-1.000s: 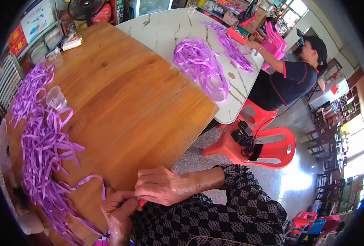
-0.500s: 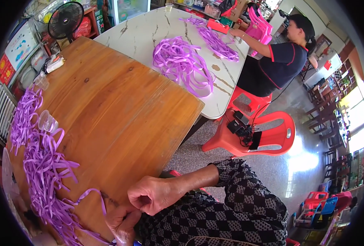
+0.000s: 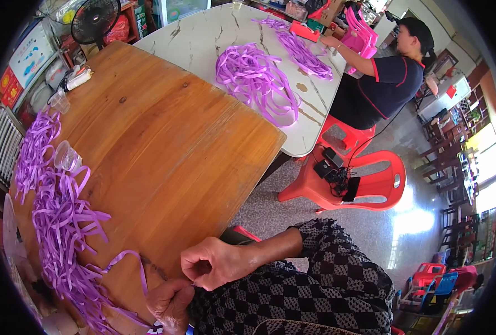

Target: The person picks up purple ribbons one at a time from a pile on a wooden table and ties small knots along their length by hand.

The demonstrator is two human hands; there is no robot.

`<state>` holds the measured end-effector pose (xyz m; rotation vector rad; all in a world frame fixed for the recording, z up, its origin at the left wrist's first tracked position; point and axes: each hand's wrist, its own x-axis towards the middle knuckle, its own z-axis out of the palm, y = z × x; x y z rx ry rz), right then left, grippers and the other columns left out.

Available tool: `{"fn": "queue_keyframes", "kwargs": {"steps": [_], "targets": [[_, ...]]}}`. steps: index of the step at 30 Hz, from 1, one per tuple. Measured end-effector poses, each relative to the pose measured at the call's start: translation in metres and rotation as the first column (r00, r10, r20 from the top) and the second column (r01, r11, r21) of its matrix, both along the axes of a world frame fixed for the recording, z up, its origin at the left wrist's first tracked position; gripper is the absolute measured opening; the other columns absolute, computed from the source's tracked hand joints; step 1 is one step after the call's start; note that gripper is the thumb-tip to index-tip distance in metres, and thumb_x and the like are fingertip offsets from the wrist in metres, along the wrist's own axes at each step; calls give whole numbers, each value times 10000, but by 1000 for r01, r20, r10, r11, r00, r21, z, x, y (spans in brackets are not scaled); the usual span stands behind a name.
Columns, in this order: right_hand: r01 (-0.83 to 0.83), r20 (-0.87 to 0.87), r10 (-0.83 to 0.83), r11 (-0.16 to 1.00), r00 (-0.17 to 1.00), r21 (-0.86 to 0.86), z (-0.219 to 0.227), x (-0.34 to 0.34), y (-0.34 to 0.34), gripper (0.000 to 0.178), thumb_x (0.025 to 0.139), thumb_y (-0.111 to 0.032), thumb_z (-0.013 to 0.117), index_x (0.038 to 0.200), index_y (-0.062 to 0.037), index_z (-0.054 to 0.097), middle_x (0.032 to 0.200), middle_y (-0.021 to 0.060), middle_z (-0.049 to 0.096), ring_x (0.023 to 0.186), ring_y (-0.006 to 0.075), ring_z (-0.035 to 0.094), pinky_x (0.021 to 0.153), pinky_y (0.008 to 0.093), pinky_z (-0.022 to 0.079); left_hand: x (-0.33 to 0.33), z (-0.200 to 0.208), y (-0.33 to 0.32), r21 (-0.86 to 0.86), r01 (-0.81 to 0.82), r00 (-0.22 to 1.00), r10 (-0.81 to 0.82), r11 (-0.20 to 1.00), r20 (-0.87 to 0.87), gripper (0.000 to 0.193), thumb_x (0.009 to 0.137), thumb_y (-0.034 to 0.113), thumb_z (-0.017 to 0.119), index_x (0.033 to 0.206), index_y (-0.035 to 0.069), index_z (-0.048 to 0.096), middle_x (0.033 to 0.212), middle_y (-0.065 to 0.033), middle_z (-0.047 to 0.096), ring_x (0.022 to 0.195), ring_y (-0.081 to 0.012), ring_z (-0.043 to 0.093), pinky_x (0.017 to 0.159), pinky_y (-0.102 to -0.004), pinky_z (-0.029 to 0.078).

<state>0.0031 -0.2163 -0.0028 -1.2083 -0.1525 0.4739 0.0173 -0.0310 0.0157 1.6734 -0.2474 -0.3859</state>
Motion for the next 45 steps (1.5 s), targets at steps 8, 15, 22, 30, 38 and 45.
{"fn": "queue_keyframes", "kwargs": {"steps": [8, 15, 22, 30, 38, 45], "targets": [[77, 342, 8, 970, 940, -232, 4, 2, 1, 157, 711, -24, 658, 733, -34, 503, 682, -1, 503, 596, 61, 485, 503, 232, 401, 4, -2, 1, 23, 18, 995, -20, 1000, 94, 32, 688, -23, 638, 717, -30, 628, 613, -52, 582, 558, -101, 521, 527, -223, 400], [-58, 171, 77, 992, 982, -112, 8, 5, 1, 136, 703, 1, 631, 696, -33, 499, 599, -25, 498, 562, 46, 475, 483, 227, 392, 4, 1, 10, 100, 177, 949, -197, 979, 246, 52, 697, 27, 651, 704, -18, 625, 588, -70, 562, 531, -155, 540, 519, -257, 417], [161, 433, -47, 960, 900, -230, -1, 12, 1, 237, 739, -96, 713, 904, -34, 555, 860, 21, 541, 724, 84, 538, 617, 225, 444, 12, 10, 5, 305, -33, 905, -101, 952, 413, 55, 714, 42, 645, 731, -2, 618, 621, -69, 568, 537, -153, 531, 512, -275, 423], [151, 309, -72, 960, 948, -238, 1, 19, -4, 278, 731, -58, 719, 963, -25, 571, 930, 52, 565, 760, 102, 555, 630, 216, 458, 23, 3, 2, 29, 14, 978, -20, 999, 210, 27, 781, -9, 606, 792, -33, 605, 621, -47, 546, 539, -107, 500, 494, -233, 388], [108, 358, -9, 960, 934, -258, 5, 23, 5, 180, 739, 1, 692, 848, -22, 550, 842, 46, 554, 704, 102, 518, 581, 217, 436, 21, -3, 5, 50, 104, 924, -115, 993, 364, 44, 770, 5, 628, 790, -24, 602, 626, -90, 557, 517, -183, 522, 479, -273, 394], [70, 393, 79, 934, 916, -351, 9, 27, 9, 177, 695, 45, 679, 747, -38, 532, 735, 17, 536, 617, 89, 492, 510, 220, 383, 19, -6, 14, 146, 104, 892, -157, 984, 424, 88, 707, 4, 666, 759, -1, 596, 599, -92, 530, 502, -232, 511, 458, -315, 383]]}}
